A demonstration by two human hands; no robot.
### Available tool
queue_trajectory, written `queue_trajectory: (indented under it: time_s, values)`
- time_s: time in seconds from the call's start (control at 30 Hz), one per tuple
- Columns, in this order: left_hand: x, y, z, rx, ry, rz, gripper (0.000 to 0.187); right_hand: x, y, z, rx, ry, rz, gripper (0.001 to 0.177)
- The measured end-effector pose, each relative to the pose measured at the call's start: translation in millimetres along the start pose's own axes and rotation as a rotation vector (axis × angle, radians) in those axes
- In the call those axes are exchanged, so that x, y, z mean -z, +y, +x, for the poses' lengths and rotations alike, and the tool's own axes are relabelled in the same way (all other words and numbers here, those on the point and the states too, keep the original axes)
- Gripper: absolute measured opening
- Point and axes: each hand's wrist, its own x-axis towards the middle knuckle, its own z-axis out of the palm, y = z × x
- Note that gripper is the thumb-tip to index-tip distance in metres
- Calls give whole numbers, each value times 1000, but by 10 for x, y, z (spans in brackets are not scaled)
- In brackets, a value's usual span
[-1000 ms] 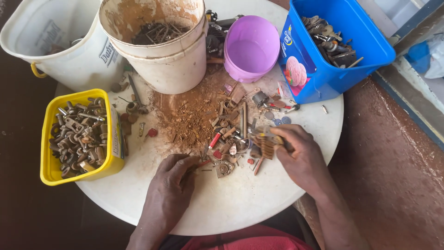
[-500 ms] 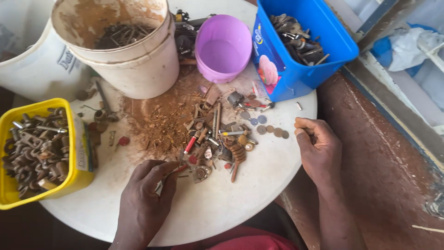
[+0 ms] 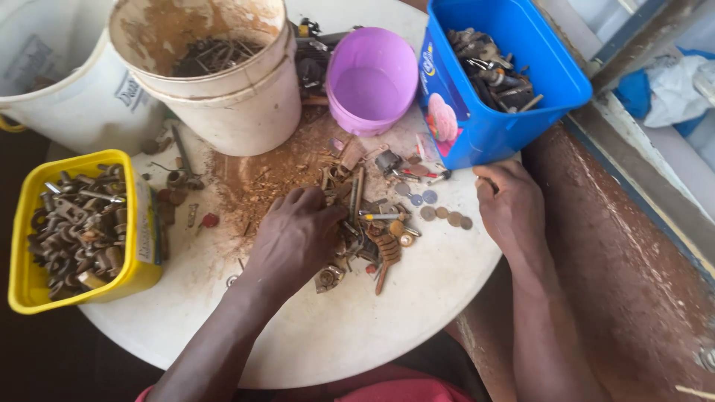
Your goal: Sorting various small metal parts like keys and screws into different containers
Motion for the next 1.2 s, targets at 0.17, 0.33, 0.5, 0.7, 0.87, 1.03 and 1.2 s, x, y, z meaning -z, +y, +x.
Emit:
queue_trajectory:
  time_s: [0.17, 0.33, 0.5, 0.7, 0.87, 1.03, 1.2]
  values:
    - [81, -74, 59, 46, -147, -19, 17, 153, -357, -69, -63, -163, 139, 24]
    - [-49, -191, 64, 72, -144, 3, 20, 357, -690, -80, -166, -255, 305, 28]
    - [66, -135, 72, 48, -186, -58, 23, 440, -768, -116, -156, -192, 416, 28]
    - [-153, -78, 243, 1, -186, -65, 25, 451, -865, -137, -203, -204, 487, 31]
    - [9, -37, 306, 6, -189, -23, 25, 435, -825, -75, -107, -158, 336, 30]
    - [402, 100, 131, 190, -17, -360, 18, 293, -777, -25, 13, -101, 172, 25]
    - [468, 180, -226, 648, 74, -1248, 33, 15, -564, 67, 234, -104, -44, 29]
